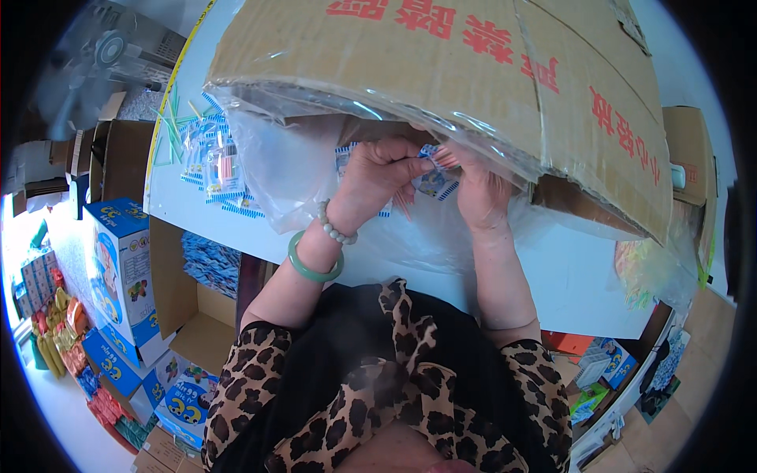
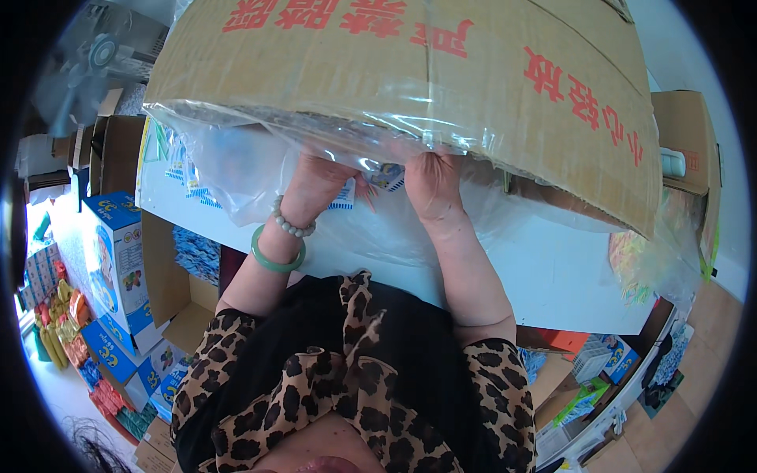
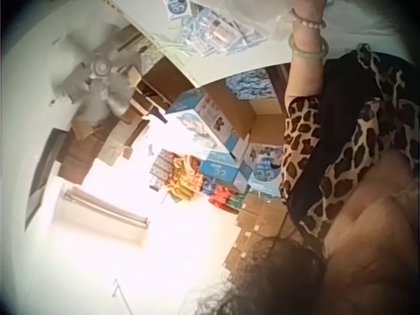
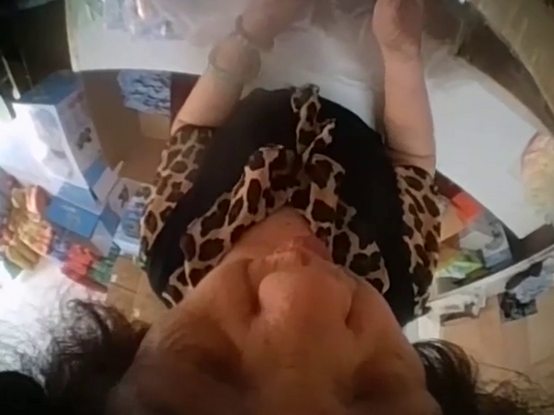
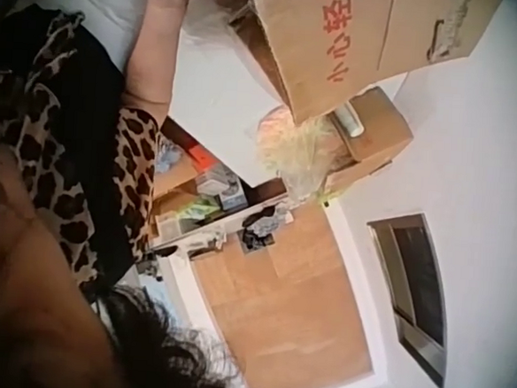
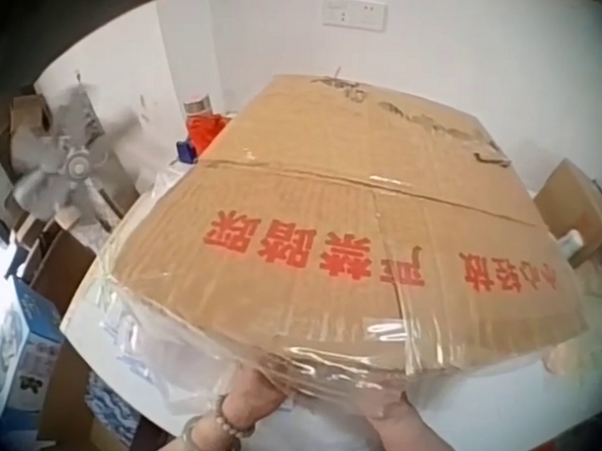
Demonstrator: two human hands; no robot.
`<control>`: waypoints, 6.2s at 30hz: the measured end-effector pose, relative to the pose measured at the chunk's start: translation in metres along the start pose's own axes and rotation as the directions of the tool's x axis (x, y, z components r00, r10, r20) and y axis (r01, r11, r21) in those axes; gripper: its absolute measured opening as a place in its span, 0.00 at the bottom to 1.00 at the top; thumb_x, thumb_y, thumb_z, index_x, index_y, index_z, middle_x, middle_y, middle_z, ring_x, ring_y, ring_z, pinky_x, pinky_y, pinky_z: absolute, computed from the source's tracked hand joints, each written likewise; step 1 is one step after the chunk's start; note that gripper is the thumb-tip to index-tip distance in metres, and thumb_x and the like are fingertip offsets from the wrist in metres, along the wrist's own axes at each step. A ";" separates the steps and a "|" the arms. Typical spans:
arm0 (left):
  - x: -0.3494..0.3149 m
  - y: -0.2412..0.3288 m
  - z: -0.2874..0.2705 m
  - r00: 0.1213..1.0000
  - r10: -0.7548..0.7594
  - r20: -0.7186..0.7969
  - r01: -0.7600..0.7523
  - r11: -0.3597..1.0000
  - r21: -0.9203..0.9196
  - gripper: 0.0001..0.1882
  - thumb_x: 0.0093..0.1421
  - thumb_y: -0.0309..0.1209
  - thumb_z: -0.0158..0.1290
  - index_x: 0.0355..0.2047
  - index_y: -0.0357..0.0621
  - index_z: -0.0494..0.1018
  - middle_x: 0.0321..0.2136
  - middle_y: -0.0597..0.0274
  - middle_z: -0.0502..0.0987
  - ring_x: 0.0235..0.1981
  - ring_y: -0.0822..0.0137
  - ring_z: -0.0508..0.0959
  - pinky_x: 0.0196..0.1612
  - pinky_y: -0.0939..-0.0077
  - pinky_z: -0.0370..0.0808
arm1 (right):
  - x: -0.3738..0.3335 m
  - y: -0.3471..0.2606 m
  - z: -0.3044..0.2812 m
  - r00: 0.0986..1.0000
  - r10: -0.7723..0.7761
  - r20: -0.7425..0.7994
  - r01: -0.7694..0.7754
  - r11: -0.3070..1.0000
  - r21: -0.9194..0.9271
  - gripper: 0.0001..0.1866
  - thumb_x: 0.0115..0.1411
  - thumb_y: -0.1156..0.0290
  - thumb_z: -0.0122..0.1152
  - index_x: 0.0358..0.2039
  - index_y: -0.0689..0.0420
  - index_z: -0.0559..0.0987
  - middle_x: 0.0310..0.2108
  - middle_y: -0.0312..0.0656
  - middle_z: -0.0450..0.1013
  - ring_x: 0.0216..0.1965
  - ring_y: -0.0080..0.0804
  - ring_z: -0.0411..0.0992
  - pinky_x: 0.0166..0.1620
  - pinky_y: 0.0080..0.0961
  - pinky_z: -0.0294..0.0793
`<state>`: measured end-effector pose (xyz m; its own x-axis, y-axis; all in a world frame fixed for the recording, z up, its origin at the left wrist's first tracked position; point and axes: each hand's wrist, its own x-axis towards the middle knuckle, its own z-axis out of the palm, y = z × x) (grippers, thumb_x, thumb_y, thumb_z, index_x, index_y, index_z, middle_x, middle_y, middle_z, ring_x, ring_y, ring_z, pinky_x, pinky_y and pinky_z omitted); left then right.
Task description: Packing small packets into a cardboard box.
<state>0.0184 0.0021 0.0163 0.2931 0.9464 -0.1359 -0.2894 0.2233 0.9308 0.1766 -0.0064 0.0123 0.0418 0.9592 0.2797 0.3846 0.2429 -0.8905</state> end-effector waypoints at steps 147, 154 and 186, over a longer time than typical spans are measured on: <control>-0.036 -0.003 -0.015 0.927 -0.105 -0.360 0.164 0.977 0.139 0.17 0.54 0.33 0.55 0.42 0.37 0.69 0.30 0.59 0.77 0.30 0.70 0.76 0.35 0.74 0.73 | -0.018 -0.003 0.025 0.912 0.334 0.237 -0.396 0.869 0.297 0.10 0.54 0.71 0.59 0.37 0.56 0.75 0.30 0.38 0.72 0.34 0.21 0.69 0.39 0.16 0.68; -0.025 -0.010 -0.007 0.977 0.132 0.166 -0.206 0.777 0.595 0.07 0.52 0.28 0.53 0.28 0.36 0.72 0.36 0.53 0.76 0.36 0.57 0.76 0.41 0.69 0.73 | 0.043 0.053 -0.026 0.965 0.257 0.054 -0.040 0.344 -0.938 0.30 0.55 0.53 0.55 0.55 0.53 0.66 0.56 0.49 0.61 0.58 0.46 0.57 0.58 0.41 0.57; -0.023 -0.048 -0.001 0.857 0.124 0.500 -0.483 0.530 0.697 0.06 0.47 0.28 0.53 0.20 0.38 0.72 0.45 0.53 0.73 0.45 0.51 0.70 0.51 0.63 0.65 | 0.034 0.076 -0.076 0.830 0.556 0.050 -0.306 0.528 -0.792 0.20 0.60 0.63 0.43 0.49 0.59 0.68 0.52 0.51 0.63 0.54 0.51 0.58 0.57 0.38 0.55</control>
<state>0.0243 -0.0298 -0.0256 0.6710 0.7221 0.1685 0.3396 -0.5014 0.7958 0.2777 0.0333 -0.0186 0.2021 0.9383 -0.2807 0.9208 -0.2796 -0.2719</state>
